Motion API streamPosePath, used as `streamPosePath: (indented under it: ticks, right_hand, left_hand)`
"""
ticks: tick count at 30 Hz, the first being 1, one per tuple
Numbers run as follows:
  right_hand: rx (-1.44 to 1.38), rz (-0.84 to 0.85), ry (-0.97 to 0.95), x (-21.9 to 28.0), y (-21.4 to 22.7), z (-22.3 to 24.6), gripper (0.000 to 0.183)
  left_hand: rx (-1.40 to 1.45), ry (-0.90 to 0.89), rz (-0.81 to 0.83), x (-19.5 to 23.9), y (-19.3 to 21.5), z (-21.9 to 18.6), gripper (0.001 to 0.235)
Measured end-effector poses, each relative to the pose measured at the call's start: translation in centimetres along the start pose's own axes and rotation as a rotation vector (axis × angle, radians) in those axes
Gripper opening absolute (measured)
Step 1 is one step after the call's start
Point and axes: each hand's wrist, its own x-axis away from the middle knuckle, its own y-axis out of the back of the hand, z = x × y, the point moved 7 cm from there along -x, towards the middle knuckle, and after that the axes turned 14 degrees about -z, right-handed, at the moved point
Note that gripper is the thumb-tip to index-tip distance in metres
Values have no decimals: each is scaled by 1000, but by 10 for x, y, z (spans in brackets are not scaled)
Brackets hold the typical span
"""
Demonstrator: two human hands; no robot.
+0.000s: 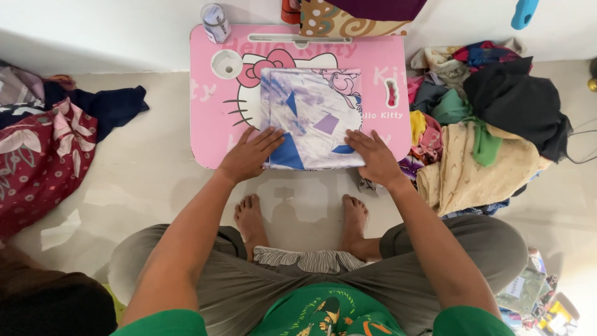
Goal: The person sits on the floor and uses a lint roller to clean a pink cloth on a Hello Kitty tray. They then fold the cloth, place it into a clear plastic bag, and seal the bag. Finally, they pick up a pile of other clothes from the floor.
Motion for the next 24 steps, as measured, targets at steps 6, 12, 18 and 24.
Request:
streamPosePath:
  ticks: [6,12,18,24]
  right_hand:
    - [-470,-43,-455,5,-17,-64,37]
    - [-803,-328,-881,-50,-28,-109,7]
    - [-796,-277,-986,-44,-55,-121,24]
    - [-774,-422,-959,-49,-43,-120,9]
  left_hand:
    - [540,463,-89,-16,9,34,50]
    - [803,1061,-49,-53,-59,98,36]
    - [788,1000,-74,-57,-37,90,43]
    - [894,1015,-228,-57,5,85,27]
